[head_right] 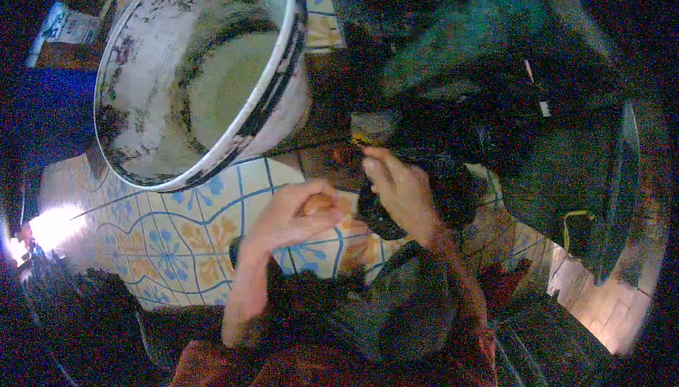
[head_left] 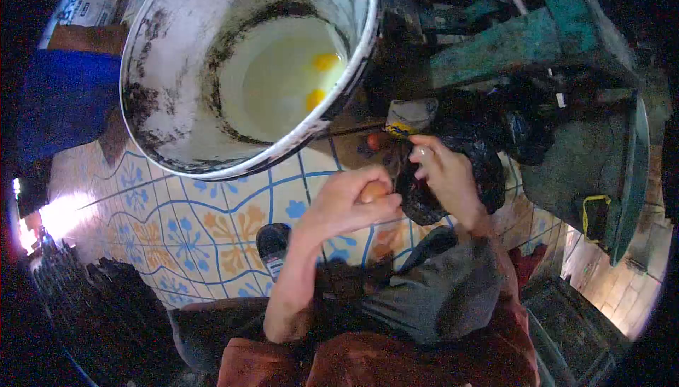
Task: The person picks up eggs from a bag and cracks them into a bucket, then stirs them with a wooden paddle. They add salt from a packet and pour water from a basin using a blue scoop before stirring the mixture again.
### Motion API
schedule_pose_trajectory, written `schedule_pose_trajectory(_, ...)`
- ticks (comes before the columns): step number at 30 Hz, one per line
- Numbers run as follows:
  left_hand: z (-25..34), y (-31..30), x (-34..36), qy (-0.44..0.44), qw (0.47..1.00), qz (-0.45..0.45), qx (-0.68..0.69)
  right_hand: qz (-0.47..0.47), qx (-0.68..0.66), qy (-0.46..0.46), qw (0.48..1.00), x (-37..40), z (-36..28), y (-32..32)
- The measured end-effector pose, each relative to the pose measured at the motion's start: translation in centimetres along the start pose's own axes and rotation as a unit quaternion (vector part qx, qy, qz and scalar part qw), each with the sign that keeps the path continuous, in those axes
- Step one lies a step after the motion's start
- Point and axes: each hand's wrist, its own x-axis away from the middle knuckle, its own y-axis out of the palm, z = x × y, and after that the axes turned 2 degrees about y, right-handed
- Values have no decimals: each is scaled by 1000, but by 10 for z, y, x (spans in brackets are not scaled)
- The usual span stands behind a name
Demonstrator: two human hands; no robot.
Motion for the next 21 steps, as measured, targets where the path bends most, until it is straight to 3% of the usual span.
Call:
schedule_pose_trajectory(1,7,-19,12,-10,999,-29,28,-14,124,-58,990,-12,0,15)
schedule_pose_trajectory(3,31,-50,37,-27,994,-55,91,-41,365,-171,914,-39,17,48)
schedule_pose_trajectory(5,64,-74,66,-38,985,-45,160,-2,402,-231,886,-63,50,87)
schedule_pose_trajectory(6,73,-85,76,11,987,-37,156,18,419,-263,869,-76,63,104)
schedule_pose_trajectory(8,86,-104,95,111,984,-18,139,62,538,-300,785,-91,90,116)
schedule_pose_trajectory(9,90,-108,103,117,979,13,167,87,592,-317,736,-94,93,119)
schedule_pose_trajectory(10,94,-110,110,123,972,45,195,62,598,-253,758,-95,85,126)
schedule_pose_trajectory(13,109,-133,116,122,968,142,166,116,512,-385,759,-106,97,119)
schedule_pose_trajectory(15,110,-137,106,144,944,237,180,2,345,-279,896,-97,72,100)
schedule_pose_trajectory(16,110,-142,100,130,944,271,137,-59,253,-218,941,-88,52,87)
schedule_pose_trajectory(19,112,-172,74,126,951,280,-30,53,107,-148,982,-65,18,45)
schedule_pose_trajectory(21,103,-187,52,129,954,264,-61,114,-70,-77,988,-23,-67,6)
